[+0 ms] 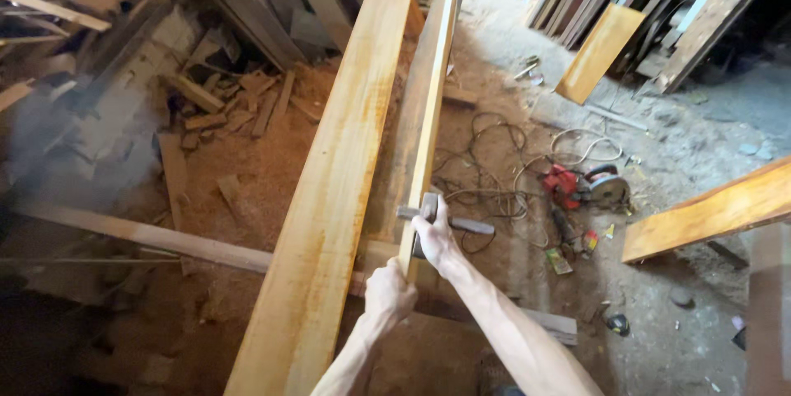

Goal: The person uses a hand plane and a hammer to shape and smooth a long wooden plank on a workbench. They repeatedly plane the wood, then use the hammer to tap along the plank, and continue planing.

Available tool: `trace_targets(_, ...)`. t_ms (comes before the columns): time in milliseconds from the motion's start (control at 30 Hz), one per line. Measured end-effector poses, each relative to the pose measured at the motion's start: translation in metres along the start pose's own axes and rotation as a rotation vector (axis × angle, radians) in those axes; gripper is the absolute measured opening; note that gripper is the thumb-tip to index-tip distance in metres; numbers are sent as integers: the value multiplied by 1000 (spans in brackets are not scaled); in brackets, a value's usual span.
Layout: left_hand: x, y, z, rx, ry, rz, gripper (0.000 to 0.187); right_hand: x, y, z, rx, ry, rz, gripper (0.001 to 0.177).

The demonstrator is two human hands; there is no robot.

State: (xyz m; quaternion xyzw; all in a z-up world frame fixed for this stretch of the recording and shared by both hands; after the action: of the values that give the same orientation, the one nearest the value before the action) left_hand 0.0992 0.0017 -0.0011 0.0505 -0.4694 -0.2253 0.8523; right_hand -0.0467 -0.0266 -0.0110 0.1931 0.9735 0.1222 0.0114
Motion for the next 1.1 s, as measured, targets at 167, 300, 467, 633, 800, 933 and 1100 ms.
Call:
trace_targets(167,21,-30,-43,47,-138,40,26,20,2,-8,-12,-83,-28,95)
trace_targets(300,25,-31,-84,31,-264,134,16,30,10,23,-36,20,16,98)
trace_targets(467,50,-14,-90,155,-258,72,23,14,30,20,30,54,55,100)
trace_targets(633,73,-9,-74,202,-359,61,34,18,57,28,-154,-139,40,104)
trace_targets(800,76,-4,-80,135,-346,179,47,38,81,38,-213,12,38,105)
trace_targets(933,78,-2,-87,162,-360,184,48,49,93,37,-250,16,73,108)
trace_targets(1100,92,-11,-83,231,-378,186,55,55,99,32,-321,-69,30,109)
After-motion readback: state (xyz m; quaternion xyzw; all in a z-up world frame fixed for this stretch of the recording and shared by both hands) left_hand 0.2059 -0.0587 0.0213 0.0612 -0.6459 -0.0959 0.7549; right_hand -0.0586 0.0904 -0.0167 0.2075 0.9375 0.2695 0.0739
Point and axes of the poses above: each hand's wrist, its own y-axis away from the middle knuckle, its own x-axis out of the back of the hand, z = x × y, the point moved 2 cm from there along -y, towards the middle knuckle, and after that the axes turned 5 degrees about -z, right-handed, at the moved point
